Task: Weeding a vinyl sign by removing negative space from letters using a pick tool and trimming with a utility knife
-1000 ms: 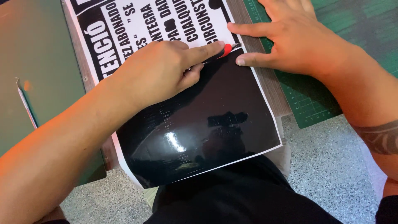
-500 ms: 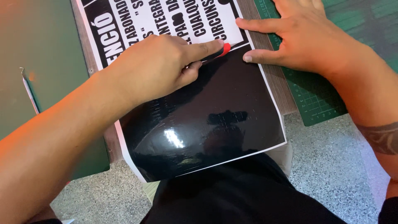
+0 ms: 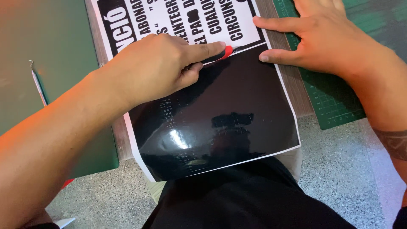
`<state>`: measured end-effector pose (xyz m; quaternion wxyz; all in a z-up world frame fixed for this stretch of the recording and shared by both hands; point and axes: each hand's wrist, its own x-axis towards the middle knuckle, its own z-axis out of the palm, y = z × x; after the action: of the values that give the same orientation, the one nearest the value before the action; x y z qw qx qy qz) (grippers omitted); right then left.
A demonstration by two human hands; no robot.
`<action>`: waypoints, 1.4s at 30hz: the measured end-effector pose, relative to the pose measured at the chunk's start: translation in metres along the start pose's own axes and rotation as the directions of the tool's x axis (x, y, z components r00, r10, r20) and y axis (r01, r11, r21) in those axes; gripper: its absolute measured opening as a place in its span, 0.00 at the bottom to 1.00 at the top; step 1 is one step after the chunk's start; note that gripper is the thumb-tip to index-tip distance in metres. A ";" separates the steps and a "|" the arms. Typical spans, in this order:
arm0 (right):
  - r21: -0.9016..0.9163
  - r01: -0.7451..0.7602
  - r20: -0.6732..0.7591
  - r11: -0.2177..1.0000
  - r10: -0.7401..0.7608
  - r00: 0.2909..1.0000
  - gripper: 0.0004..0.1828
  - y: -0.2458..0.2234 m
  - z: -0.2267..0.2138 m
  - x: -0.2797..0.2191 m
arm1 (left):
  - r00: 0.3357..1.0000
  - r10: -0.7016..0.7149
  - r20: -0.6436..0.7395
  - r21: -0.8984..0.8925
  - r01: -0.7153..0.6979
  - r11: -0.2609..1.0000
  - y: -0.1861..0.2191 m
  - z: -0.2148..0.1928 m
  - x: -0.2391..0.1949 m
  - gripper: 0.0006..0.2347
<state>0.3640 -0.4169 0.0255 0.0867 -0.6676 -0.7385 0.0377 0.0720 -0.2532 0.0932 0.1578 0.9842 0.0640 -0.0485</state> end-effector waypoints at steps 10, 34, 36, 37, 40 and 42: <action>0.038 -0.043 0.024 0.998 0.042 0.999 0.36 0.001 0.002 0.001 | 0.993 -0.104 0.048 0.028 0.103 0.994 -0.003 -0.003 -0.020 0.25; 0.028 -0.029 0.016 0.999 0.029 0.999 0.36 0.001 0.006 0.003 | 0.982 -0.170 0.081 0.047 0.167 0.985 -0.018 -0.005 -0.066 0.25; 0.035 -0.010 0.001 0.999 0.010 1.000 0.36 -0.002 0.004 0.003 | 0.984 -0.167 0.065 0.037 0.164 0.986 -0.020 -0.003 -0.070 0.24; 0.042 0.007 -0.015 0.999 -0.006 1.000 0.35 -0.003 0.003 0.003 | 0.986 -0.161 0.051 0.027 0.160 0.987 -0.021 -0.002 -0.073 0.24; 0.051 0.006 -0.019 0.999 -0.005 1.000 0.35 -0.001 0.004 0.002 | 0.989 -0.148 0.014 0.039 0.147 0.988 -0.025 0.000 -0.079 0.24; 0.046 -0.001 -0.024 0.999 0.002 1.000 0.36 0.002 0.008 0.001 | 0.980 -0.193 0.050 0.085 0.189 0.978 -0.023 -0.002 -0.080 0.24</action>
<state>0.3650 -0.4150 0.0175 0.1109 -0.6665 -0.7357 0.0464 -0.0102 -0.2392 0.0976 0.1145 0.9772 0.1516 -0.0945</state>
